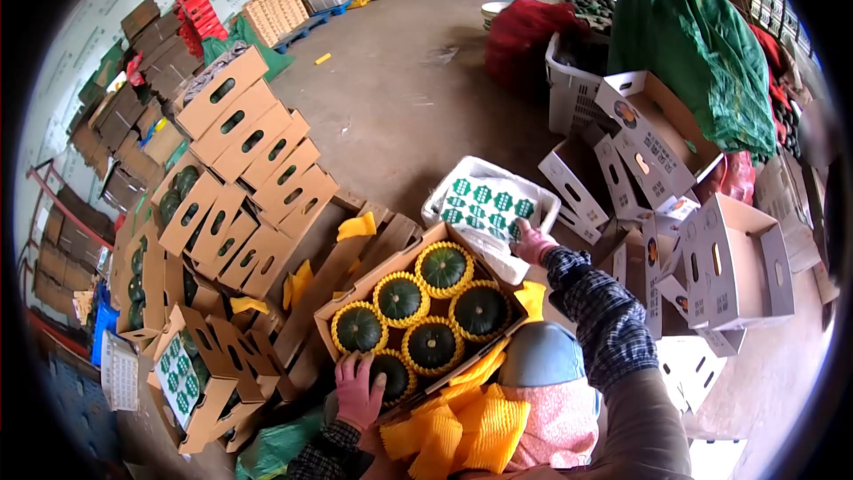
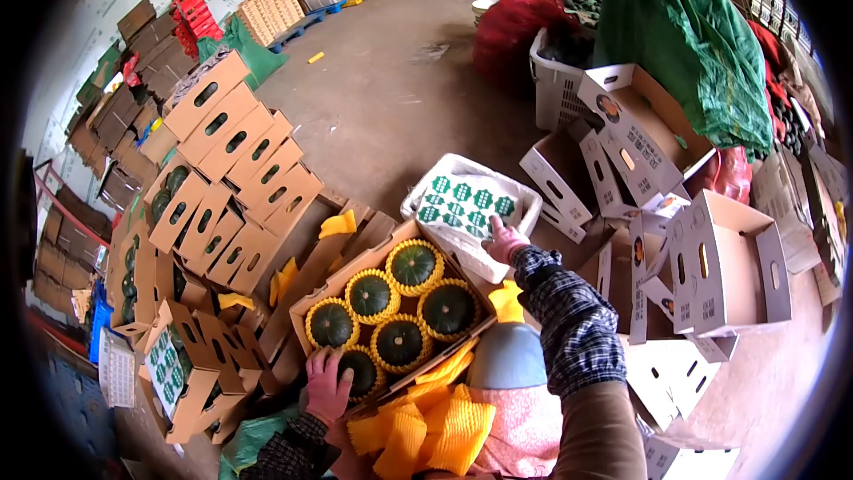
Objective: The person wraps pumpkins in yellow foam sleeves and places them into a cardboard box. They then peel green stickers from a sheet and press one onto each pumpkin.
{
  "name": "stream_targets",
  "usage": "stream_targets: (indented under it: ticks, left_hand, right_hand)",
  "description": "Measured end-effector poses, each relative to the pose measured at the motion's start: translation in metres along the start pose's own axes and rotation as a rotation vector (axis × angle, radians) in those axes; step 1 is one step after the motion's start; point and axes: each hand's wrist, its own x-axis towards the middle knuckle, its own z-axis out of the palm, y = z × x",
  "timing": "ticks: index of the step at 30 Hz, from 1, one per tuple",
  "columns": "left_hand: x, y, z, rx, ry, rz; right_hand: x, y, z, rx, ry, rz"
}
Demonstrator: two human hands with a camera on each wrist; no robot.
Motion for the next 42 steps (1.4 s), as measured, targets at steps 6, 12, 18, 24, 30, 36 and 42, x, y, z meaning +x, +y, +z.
stream_targets:
  ticks: [6, 12, 18, 24, 30, 36, 42]
  left_hand:
    - [0.008, -0.003, -0.001, 0.071, -0.032, -0.060]
    - [0.010, 0.004, -0.005, 0.023, -0.081, -0.076]
    - [0.008, 0.002, -0.004, 0.052, -0.079, -0.078]
    - [0.007, -0.005, -0.001, 0.032, -0.046, -0.047]
    - [0.008, -0.002, -0.003, 0.007, -0.076, -0.082]
    - [0.006, -0.002, -0.003, -0.048, -0.044, -0.095]
    - [0.002, -0.009, 0.002, 0.009, 0.016, -0.034]
  right_hand:
    - [0.103, -0.012, 0.060, -0.054, 0.010, -0.134]
    - [0.118, -0.023, 0.076, 0.011, 0.031, -0.148]
    - [0.120, -0.020, 0.073, 0.117, 0.159, -0.175]
    - [0.138, -0.023, 0.077, -0.209, -0.041, -0.193]
    - [0.150, -0.002, 0.070, 0.044, -0.109, -0.185]
    - [0.135, 0.005, 0.071, 0.282, -0.081, -0.087]
    - [0.143, 0.000, 0.087, 0.078, 0.317, -0.188]
